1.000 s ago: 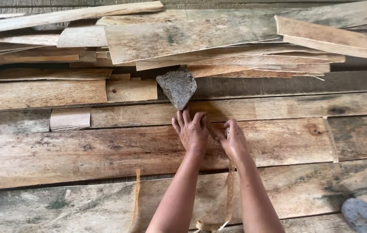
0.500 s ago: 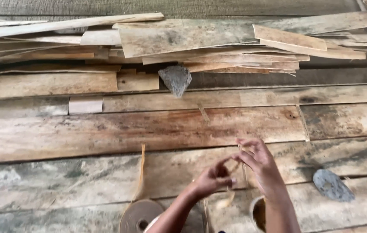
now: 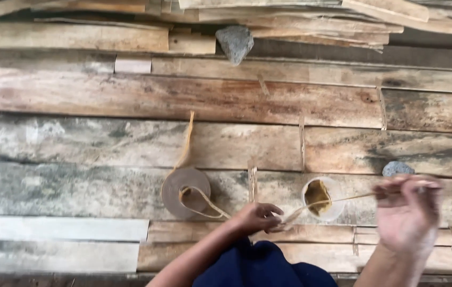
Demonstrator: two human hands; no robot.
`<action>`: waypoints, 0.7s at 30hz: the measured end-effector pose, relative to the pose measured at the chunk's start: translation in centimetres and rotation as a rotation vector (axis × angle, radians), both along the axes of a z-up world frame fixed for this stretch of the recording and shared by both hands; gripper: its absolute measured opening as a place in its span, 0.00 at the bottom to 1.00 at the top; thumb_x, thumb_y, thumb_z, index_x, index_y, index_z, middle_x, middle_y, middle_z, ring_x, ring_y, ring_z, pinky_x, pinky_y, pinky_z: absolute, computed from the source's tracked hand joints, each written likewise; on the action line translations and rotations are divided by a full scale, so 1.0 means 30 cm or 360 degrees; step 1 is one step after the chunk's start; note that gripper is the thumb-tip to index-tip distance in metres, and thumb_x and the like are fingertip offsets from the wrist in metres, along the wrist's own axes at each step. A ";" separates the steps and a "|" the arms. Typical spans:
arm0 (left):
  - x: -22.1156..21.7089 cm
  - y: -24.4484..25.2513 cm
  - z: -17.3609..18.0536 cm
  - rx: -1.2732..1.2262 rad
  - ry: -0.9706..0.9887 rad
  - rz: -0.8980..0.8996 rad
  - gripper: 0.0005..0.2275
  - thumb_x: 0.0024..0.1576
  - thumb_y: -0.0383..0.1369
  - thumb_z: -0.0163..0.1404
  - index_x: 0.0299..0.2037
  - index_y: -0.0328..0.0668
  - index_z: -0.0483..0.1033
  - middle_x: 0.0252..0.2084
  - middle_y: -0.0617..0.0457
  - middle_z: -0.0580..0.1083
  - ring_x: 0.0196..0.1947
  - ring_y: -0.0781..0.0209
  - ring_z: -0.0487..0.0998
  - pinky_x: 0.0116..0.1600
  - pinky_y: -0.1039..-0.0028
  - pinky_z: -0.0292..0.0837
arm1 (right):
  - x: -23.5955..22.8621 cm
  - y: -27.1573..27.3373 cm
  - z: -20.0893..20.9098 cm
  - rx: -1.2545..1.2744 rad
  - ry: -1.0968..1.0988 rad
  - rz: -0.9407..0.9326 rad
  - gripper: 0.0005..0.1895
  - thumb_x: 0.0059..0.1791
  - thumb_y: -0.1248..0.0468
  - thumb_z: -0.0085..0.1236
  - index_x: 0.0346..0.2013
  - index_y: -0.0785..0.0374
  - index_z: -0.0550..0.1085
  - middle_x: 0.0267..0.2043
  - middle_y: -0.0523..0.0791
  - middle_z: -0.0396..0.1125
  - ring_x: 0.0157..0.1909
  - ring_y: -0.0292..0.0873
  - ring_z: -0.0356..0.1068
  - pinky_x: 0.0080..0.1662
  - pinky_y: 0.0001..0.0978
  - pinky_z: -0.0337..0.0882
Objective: The person applies adhesive strips to pieces of bark and wood by hand. They pull strips from a roll, apply liquid adhesive from a container using a stick, and press the strips onto the material surfaces.
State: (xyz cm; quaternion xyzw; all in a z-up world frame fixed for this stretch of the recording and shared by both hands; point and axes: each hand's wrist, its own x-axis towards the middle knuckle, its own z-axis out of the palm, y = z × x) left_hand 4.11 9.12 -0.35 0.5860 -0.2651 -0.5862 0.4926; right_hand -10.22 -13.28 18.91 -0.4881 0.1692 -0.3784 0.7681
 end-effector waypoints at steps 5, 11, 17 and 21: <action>-0.003 0.109 0.127 0.0542 0.0076 -0.0348 0.18 0.66 0.47 0.44 0.52 0.41 0.76 0.38 0.45 0.81 0.26 0.62 0.81 0.25 0.77 0.72 | -0.045 0.012 0.076 -0.0233 0.0671 -0.0477 0.10 0.57 0.59 0.59 0.45 0.54 0.66 0.39 0.38 0.68 0.29 0.33 0.67 0.31 0.26 0.76; -0.041 0.290 0.168 0.0468 -0.0432 -0.0375 0.15 0.65 0.45 0.45 0.31 0.50 0.78 0.28 0.59 0.80 0.29 0.71 0.78 0.39 0.77 0.69 | -0.067 -0.086 -0.223 -0.0369 0.1705 -0.0248 0.16 0.55 0.70 0.55 0.54 0.64 0.62 0.42 0.51 0.62 0.30 0.44 0.66 0.31 0.35 0.71; -0.003 0.410 0.128 0.0450 -0.0613 -0.0355 0.16 0.57 0.48 0.51 0.48 0.54 0.83 0.37 0.43 0.81 0.47 0.38 0.80 0.55 0.52 0.74 | -0.186 -0.152 -0.685 -0.0809 0.2273 -0.0298 0.20 0.44 0.62 0.62 0.49 0.59 0.68 0.34 0.50 0.71 0.26 0.52 0.73 0.28 0.45 0.74; 0.083 0.525 0.118 0.0449 -0.0807 -0.0377 0.14 0.55 0.48 0.53 0.46 0.57 0.84 0.40 0.45 0.81 0.50 0.39 0.79 0.55 0.52 0.74 | -0.121 -0.006 -0.657 -0.0670 0.1994 -0.0478 0.20 0.37 0.74 0.57 0.43 0.64 0.69 0.28 0.47 0.68 0.21 0.48 0.72 0.23 0.33 0.74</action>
